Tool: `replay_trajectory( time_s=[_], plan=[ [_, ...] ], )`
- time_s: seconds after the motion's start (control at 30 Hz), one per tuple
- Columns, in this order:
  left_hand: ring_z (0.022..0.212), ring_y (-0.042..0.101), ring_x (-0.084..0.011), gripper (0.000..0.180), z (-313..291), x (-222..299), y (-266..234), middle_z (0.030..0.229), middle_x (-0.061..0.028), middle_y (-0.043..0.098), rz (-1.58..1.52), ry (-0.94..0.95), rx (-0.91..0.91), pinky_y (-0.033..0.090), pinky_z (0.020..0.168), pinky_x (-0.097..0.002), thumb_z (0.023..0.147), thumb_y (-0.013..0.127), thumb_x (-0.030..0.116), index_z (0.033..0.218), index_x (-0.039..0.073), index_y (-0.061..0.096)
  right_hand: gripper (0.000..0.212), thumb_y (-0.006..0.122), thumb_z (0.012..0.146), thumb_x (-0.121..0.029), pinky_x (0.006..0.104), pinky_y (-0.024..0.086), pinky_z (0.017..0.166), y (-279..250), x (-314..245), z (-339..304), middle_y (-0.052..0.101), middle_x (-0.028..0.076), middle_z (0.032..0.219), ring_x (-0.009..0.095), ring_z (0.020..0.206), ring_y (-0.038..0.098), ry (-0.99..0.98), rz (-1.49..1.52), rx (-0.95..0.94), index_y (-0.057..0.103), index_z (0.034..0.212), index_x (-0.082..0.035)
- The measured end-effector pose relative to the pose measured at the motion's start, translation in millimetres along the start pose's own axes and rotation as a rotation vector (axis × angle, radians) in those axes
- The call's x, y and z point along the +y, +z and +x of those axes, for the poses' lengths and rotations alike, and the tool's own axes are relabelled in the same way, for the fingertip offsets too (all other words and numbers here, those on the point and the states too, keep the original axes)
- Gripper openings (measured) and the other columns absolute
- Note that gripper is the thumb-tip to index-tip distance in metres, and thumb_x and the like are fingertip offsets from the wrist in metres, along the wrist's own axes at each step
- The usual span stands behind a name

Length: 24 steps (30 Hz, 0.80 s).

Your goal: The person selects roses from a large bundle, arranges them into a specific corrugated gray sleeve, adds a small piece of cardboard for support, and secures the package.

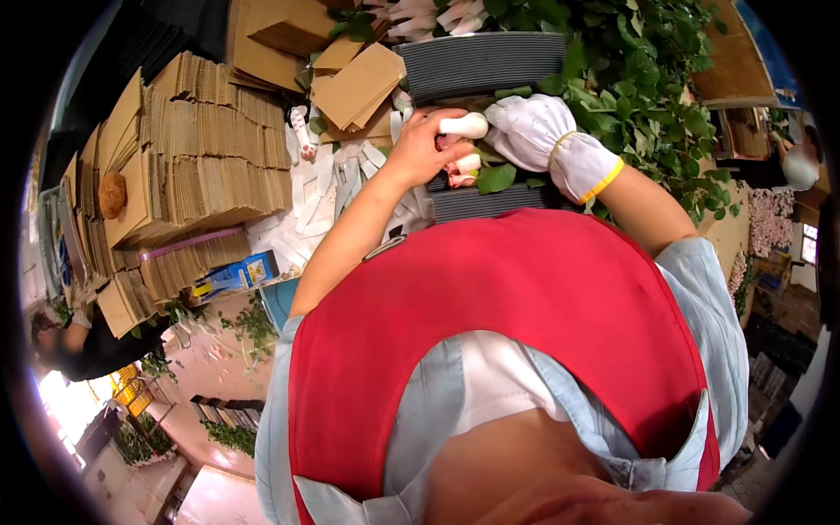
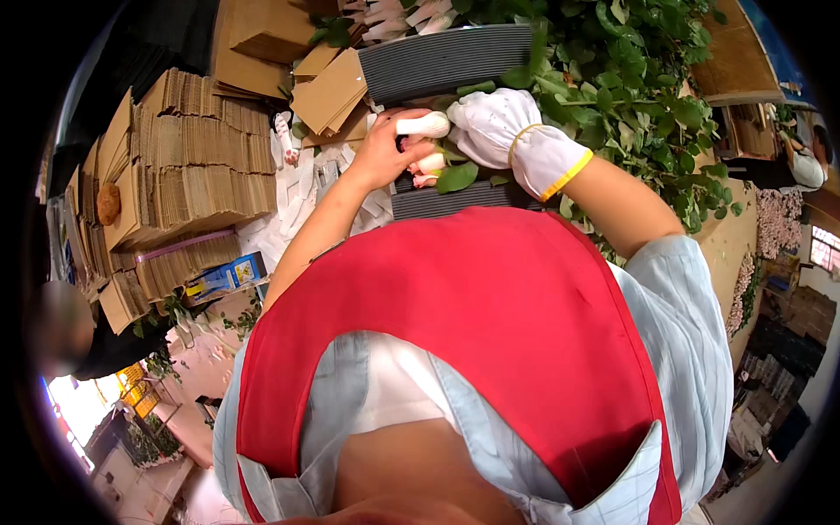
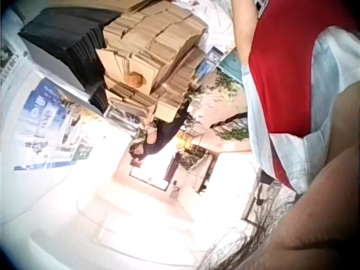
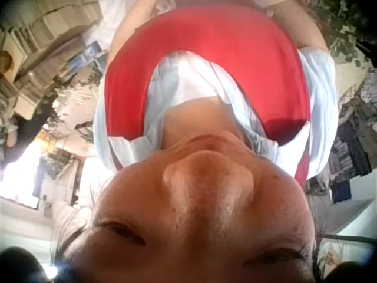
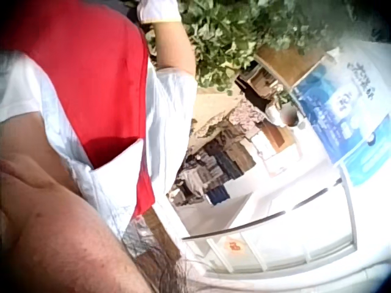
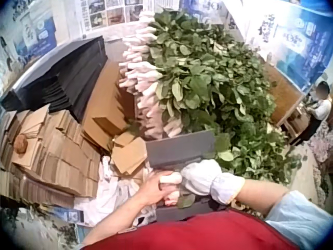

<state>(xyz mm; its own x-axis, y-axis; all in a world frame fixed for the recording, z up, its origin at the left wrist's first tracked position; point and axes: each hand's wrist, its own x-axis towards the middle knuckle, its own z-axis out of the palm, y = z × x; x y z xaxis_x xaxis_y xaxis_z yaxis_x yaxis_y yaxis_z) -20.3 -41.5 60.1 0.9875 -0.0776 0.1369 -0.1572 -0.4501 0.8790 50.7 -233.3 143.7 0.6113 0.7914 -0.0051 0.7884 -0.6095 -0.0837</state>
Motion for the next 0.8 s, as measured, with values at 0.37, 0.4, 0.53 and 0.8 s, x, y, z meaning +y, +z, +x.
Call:
replay_trajectory(
  time_s=[0.37,0.4,0.53,0.8],
  plan=[
    [0.113,0.052,-0.032,0.03,-2,-8,-12,0.119,-0.011,0.064,-0.023,-0.01,-0.095,0.04,0.099,-0.0393,0.095,0.051,0.027,0.114,0.012,0.067,0.007,0.066,0.073,-0.015,0.0389,0.053,0.061,-93,19,-24,0.065,0.008,0.074,0.027,0.066,0.065,0.106,-0.232,0.144,0.067,0.075,-0.008],
    [0.109,0.054,-0.0316,0.031,-1,-6,-13,0.114,-0.011,0.065,0.017,0.024,-0.075,0.04,0.097,-0.0394,0.086,0.065,0.026,0.112,0.011,0.068,0.006,0.066,0.073,-0.013,0.036,0.053,0.062,-100,2,-18,0.063,0.007,0.073,0.024,0.069,0.064,0.076,-0.177,0.191,0.066,0.078,-0.01],
    [0.104,0.053,-0.0341,0.032,3,2,-14,0.101,-0.0119,0.065,0.102,-0.007,-0.087,0.041,0.094,-0.0405,0.075,0.074,0.027,0.102,0.008,0.07,0.016,0.065,0.078,-0.025,0.0366,0.045,0.047,5,7,19,0.054,0.003,0.068,0.02,0.052,0.056,-0.112,-0.167,0.313,0.055,0.083,-0.014],
    [0.115,0.05,-0.031,0.033,-10,-14,-3,0.111,-0.0092,0.065,0.088,0.07,-0.059,0.035,0.1,-0.0431,0.077,0.071,0.033,0.104,0.013,0.07,0.014,0.06,0.082,-0.025,0.0363,0.045,0.048,-7,4,26,0.058,0.002,0.069,0.021,0.054,0.06,-0.203,-0.243,0.226,0.058,0.083,-0.011]
  ],
)
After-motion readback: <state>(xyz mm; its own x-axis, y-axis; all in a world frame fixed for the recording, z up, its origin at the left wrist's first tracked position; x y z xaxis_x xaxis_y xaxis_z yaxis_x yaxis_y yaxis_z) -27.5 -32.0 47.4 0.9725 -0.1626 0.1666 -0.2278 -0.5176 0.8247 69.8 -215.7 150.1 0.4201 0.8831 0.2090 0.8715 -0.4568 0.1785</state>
